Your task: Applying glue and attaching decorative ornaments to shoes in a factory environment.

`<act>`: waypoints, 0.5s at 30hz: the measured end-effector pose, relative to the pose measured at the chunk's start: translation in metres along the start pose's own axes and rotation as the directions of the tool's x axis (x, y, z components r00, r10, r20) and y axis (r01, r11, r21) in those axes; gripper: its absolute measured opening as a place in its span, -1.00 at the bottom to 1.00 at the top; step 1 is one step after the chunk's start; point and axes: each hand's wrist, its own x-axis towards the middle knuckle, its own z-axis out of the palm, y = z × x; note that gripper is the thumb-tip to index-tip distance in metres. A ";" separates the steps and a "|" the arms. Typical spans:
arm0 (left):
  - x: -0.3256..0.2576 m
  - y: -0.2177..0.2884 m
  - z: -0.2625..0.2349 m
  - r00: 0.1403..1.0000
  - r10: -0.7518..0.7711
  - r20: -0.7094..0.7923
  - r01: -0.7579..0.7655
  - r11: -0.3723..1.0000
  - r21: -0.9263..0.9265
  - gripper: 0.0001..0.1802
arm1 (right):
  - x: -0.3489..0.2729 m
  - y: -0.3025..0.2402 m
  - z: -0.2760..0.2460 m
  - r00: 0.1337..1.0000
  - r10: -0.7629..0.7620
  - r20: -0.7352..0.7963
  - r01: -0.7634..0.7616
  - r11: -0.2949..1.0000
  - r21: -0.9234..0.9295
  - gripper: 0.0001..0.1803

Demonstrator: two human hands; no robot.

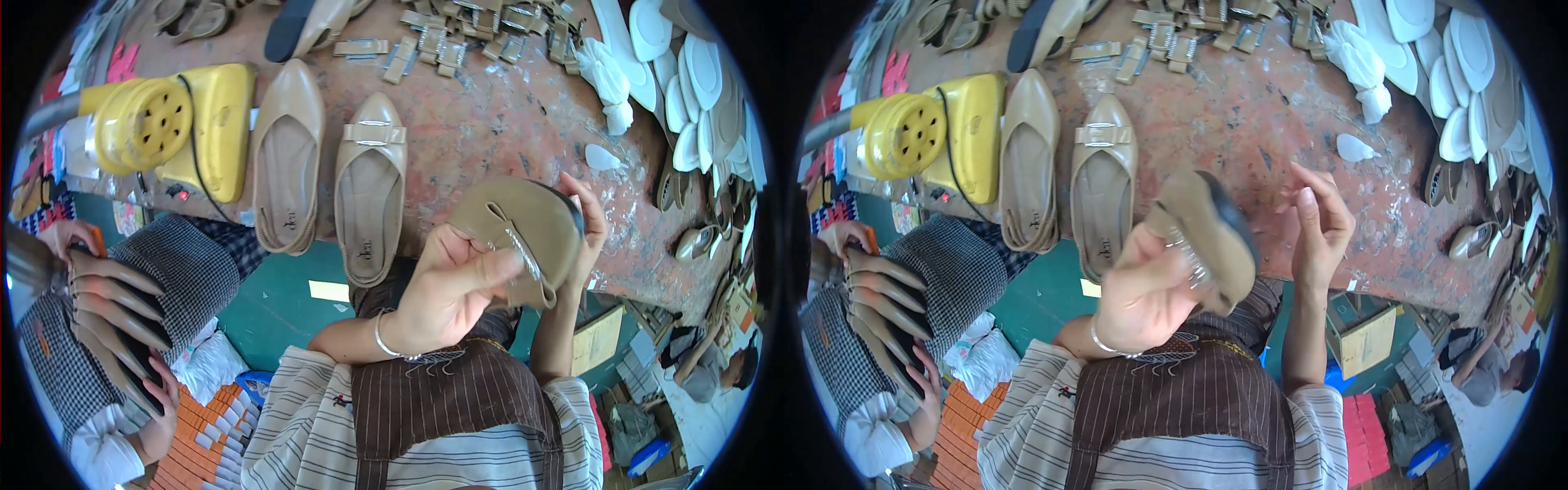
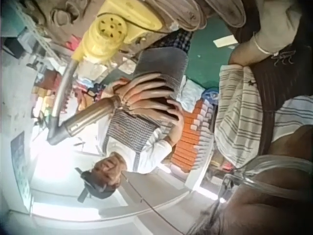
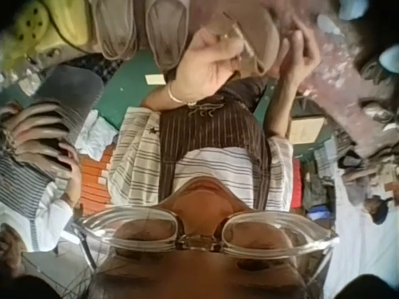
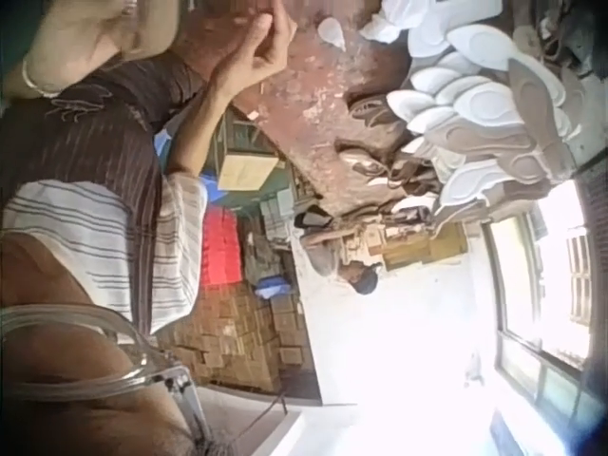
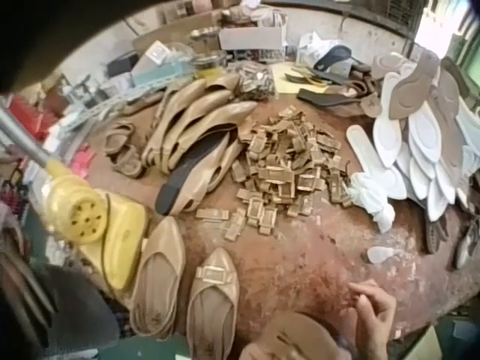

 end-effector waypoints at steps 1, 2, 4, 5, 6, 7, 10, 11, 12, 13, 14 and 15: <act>-0.006 0.009 0.011 0.994 0.041 0.101 -0.036 0.998 -0.056 -0.86 | 0.000 -0.003 0.001 1.000 -0.004 -0.003 0.004 0.999 -0.044 -0.76; -0.012 0.022 0.010 0.990 0.089 0.106 -0.088 0.996 -0.016 -0.82 | -0.002 -0.004 0.004 1.000 -0.014 0.006 0.015 0.999 -0.030 -0.76; -0.011 0.046 0.012 0.967 0.210 0.143 -0.214 0.977 0.011 -0.77 | -0.009 -0.004 0.010 0.999 0.037 0.018 -0.037 0.999 -0.004 -0.79; -0.004 0.057 0.017 0.943 0.286 0.172 -0.290 0.957 0.000 -0.75 | -0.012 -0.006 0.016 0.999 0.030 0.016 -0.030 1.000 0.001 -0.79; 0.005 0.070 0.010 0.938 0.299 0.175 -0.305 0.952 0.010 -0.75 | -0.015 -0.007 0.026 0.996 0.058 0.067 -0.058 0.998 0.004 -0.80; 0.016 0.085 -0.002 0.940 0.310 0.141 -0.320 0.946 0.054 -0.72 | -0.017 -0.013 0.033 0.990 0.084 0.111 -0.084 0.996 -0.006 -0.80; 0.034 0.087 -0.040 0.921 0.376 -0.099 -0.347 0.910 0.225 -0.68 | -0.027 -0.007 0.048 0.964 0.136 0.229 -0.140 0.990 0.004 -0.80; 0.039 0.084 -0.051 0.853 0.428 -0.299 -0.324 0.882 0.341 -0.68 | -0.030 -0.008 0.053 0.946 0.190 0.263 -0.192 0.981 -0.015 -0.80; 0.036 0.084 -0.056 0.855 0.425 -0.297 -0.318 0.882 0.348 -0.68 | -0.032 -0.006 0.058 0.936 0.196 0.291 -0.197 0.980 -0.026 -0.80; 0.024 0.084 -0.060 0.894 0.316 -0.319 -0.207 0.920 0.332 -0.66 | -0.036 -0.006 0.064 0.926 0.204 0.317 -0.202 0.979 -0.039 -0.79; 0.010 0.084 -0.062 0.918 0.202 -0.341 -0.091 0.945 0.313 -0.65 | -0.038 -0.006 0.069 0.897 0.284 0.340 -0.280 0.958 -0.061 -0.78; -0.006 0.084 -0.050 0.937 0.278 -0.213 -0.114 0.817 0.566 -0.64 | -0.043 0.001 0.073 0.865 0.331 0.378 -0.330 0.941 -0.069 -0.70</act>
